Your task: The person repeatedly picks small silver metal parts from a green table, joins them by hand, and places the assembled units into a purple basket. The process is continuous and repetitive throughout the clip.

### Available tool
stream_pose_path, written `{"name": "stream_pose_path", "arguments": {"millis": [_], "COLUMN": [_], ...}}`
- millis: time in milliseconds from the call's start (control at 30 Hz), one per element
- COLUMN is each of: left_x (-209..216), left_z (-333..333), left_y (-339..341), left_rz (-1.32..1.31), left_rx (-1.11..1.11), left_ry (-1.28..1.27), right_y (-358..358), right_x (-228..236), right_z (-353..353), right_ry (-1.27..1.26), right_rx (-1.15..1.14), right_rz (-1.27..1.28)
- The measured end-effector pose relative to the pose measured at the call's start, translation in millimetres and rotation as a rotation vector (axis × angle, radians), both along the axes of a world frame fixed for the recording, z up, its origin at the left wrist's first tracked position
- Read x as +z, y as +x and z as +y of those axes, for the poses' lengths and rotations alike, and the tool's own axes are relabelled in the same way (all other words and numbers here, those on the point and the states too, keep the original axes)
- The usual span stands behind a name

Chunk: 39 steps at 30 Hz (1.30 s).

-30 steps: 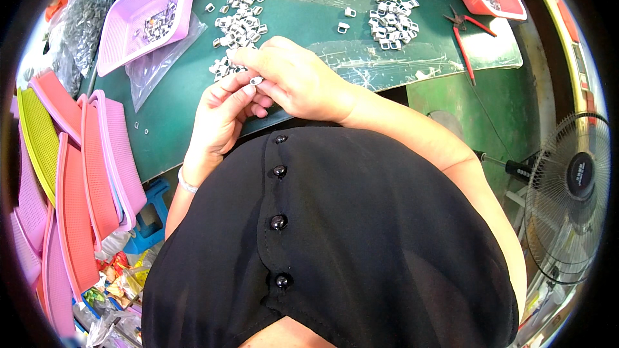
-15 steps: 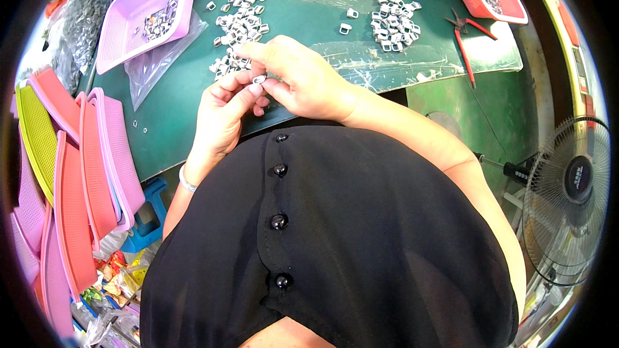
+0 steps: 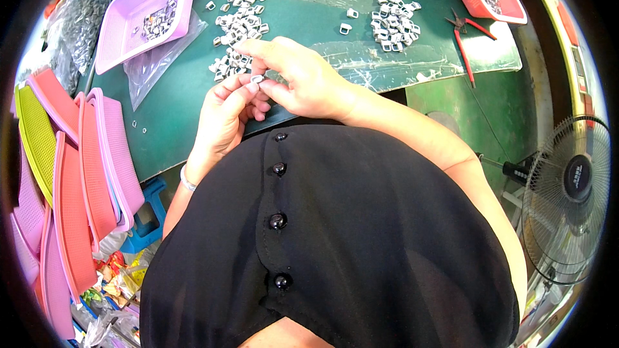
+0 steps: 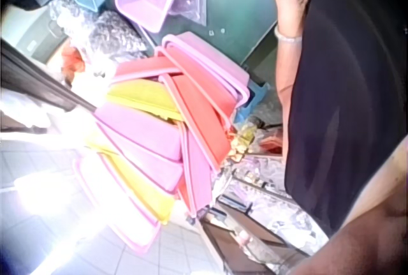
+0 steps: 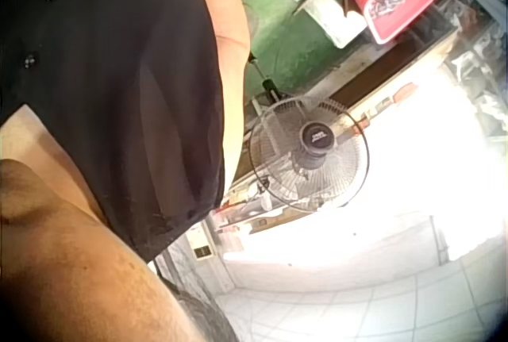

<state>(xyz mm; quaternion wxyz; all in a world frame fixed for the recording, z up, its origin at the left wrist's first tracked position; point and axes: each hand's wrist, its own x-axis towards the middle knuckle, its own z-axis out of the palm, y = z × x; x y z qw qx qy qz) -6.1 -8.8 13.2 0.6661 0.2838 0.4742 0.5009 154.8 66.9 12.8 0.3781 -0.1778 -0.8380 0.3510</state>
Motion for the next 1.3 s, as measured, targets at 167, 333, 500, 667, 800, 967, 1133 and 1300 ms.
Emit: {"name": "stream_pose_path", "arguments": {"millis": [167, 333, 500, 667, 800, 967, 1133, 1300], "left_x": [-2, -3, -6, -7, -5, -4, -4, -4], "left_z": [-1, -3, -4, -4, -3, 0, 2, 2], "left_y": [-3, -9, -13, -14, -11, -7, -7, -6], "left_rz": [-0.098, -0.205, -0.243, -0.193, -0.161, -0.129, -0.152, -0.201], "left_rx": [0.010, 0.043, 0.050, 0.057, 0.070, 0.105, 0.111, 0.104], "left_ry": [-0.030, -0.019, 0.004, -0.022, -0.032, -0.050, -0.061, -0.039], "right_y": [0, -4, -22, -24, -22, -16, -13, -13], "right_x": [-2, -12, -16, -19, -23, -15, -5, 3], "right_z": [14, 28, 26, 26, 27, 21, 15, 10], "right_ry": [0.102, 0.149, 0.236, 0.209, 0.199, 0.105, 0.176, 0.230], "right_rx": [-0.018, -0.163, -0.257, -0.238, -0.182, -0.093, -0.024, -0.026], "right_rz": [-0.094, -0.328, -0.412, -0.374, -0.257, -0.184, -0.058, -0.071]}}
